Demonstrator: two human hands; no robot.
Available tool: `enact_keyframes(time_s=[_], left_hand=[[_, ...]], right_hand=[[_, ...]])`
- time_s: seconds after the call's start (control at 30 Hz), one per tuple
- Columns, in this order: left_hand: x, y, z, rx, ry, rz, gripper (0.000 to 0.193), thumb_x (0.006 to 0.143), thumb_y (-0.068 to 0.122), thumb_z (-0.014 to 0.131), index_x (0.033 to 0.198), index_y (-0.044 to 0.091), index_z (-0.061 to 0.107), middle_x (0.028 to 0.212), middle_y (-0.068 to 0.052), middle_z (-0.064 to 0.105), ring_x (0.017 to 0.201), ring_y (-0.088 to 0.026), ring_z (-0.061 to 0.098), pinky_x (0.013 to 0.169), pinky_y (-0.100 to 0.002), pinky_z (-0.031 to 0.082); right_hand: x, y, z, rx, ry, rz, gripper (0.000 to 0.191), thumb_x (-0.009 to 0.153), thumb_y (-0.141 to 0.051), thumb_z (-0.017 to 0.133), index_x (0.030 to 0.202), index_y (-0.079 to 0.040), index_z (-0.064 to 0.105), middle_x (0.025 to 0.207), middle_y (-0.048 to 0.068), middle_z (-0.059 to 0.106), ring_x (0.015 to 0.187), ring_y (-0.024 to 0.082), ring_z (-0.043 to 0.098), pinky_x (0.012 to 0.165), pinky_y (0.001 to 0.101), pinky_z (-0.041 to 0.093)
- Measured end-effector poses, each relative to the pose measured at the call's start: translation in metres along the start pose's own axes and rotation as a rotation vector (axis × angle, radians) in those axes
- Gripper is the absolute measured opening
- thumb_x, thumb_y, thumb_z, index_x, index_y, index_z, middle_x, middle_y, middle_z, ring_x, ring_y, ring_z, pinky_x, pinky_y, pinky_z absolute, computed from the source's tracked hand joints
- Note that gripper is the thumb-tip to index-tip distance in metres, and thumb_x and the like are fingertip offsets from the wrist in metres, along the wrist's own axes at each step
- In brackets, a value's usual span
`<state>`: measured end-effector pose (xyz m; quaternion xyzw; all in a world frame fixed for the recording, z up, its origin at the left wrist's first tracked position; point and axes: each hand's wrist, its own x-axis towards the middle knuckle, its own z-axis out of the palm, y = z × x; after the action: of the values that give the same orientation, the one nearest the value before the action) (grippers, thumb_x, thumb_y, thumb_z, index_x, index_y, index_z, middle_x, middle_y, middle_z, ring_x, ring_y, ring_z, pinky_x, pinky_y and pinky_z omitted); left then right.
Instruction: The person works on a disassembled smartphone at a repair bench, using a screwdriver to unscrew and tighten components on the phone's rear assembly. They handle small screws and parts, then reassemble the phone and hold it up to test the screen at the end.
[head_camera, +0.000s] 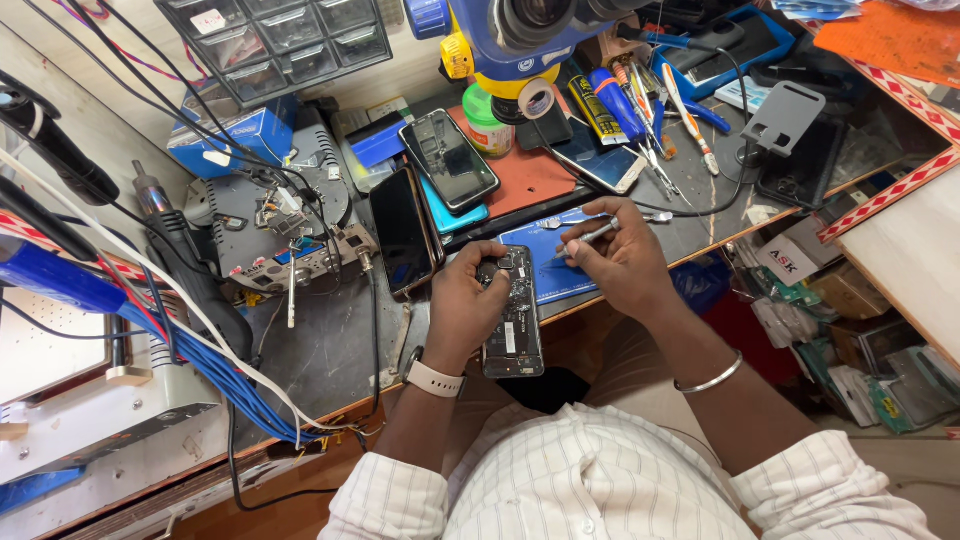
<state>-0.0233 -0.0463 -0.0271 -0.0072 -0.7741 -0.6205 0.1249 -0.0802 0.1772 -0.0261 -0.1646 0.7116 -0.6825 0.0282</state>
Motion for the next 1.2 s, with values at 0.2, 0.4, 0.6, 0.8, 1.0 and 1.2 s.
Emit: enact_keyframes(time_s=[0.2, 0.4, 0.6, 0.8, 1.0, 1.2], left_hand=[[0.0002, -0.0003, 0.0000, 0.014, -0.018, -0.057, 0.026, 0.085, 0.008, 0.068, 0.111, 0.004, 0.070, 0.083, -0.003, 0.072, 0.057, -0.004, 0.055, 0.055, -0.024, 0.048], [-0.0012, 0.0019, -0.0017, 0.015, -0.017, -0.062, 0.026, 0.085, 0.008, 0.068, 0.111, 0.003, 0.070, 0.081, -0.003, 0.072, 0.056, -0.005, 0.053, 0.054, -0.025, 0.046], [-0.0006, 0.0013, -0.0011, -0.016, -0.019, -0.038, 0.026, 0.085, 0.007, 0.067, 0.111, 0.003, 0.069, 0.085, -0.003, 0.073, 0.061, -0.004, 0.057, 0.057, -0.023, 0.049], [-0.0010, 0.0050, -0.0020, 0.011, -0.015, -0.070, 0.030, 0.085, 0.008, 0.066, 0.115, 0.003, 0.065, 0.086, -0.006, 0.074, 0.060, -0.006, 0.061, 0.058, -0.025, 0.051], [-0.0005, 0.0079, -0.0018, 0.025, -0.016, -0.070, 0.030, 0.085, 0.008, 0.067, 0.114, 0.003, 0.066, 0.086, -0.008, 0.075, 0.059, -0.008, 0.060, 0.058, -0.026, 0.051], [-0.0011, 0.0079, -0.0026, 0.049, -0.020, -0.072, 0.030, 0.085, 0.008, 0.067, 0.114, 0.003, 0.066, 0.087, -0.007, 0.074, 0.059, -0.009, 0.061, 0.059, -0.027, 0.052]], right_hand=[[-0.0018, 0.0009, -0.0018, -0.024, -0.052, -0.012, 0.046, 0.095, 0.001, 0.067, 0.133, -0.003, 0.043, 0.109, 0.016, 0.069, 0.097, 0.015, 0.068, 0.086, 0.0285, 0.060], [0.0000, 0.0000, 0.0017, -0.017, 0.031, -0.010, 0.044, 0.095, 0.000, 0.066, 0.131, -0.002, 0.042, 0.112, 0.016, 0.067, 0.102, 0.017, 0.070, 0.086, 0.0295, 0.063], [0.0028, -0.0022, -0.0006, 0.035, 0.050, -0.053, 0.043, 0.096, 0.001, 0.066, 0.131, -0.001, 0.041, 0.112, 0.017, 0.066, 0.103, 0.018, 0.069, 0.086, 0.0297, 0.063], [0.0012, -0.0036, 0.0029, 0.006, 0.004, 0.009, 0.043, 0.095, 0.002, 0.066, 0.130, -0.002, 0.042, 0.110, 0.016, 0.067, 0.100, 0.016, 0.070, 0.085, 0.0283, 0.063], [0.0029, -0.0043, 0.0060, -0.044, 0.027, 0.004, 0.042, 0.095, 0.002, 0.065, 0.130, -0.002, 0.042, 0.112, 0.015, 0.066, 0.101, 0.014, 0.069, 0.085, 0.0266, 0.062], [0.0044, -0.0033, 0.0045, -0.019, 0.066, -0.007, 0.042, 0.095, 0.002, 0.065, 0.129, -0.001, 0.042, 0.112, 0.016, 0.065, 0.099, 0.015, 0.069, 0.084, 0.0263, 0.062]])
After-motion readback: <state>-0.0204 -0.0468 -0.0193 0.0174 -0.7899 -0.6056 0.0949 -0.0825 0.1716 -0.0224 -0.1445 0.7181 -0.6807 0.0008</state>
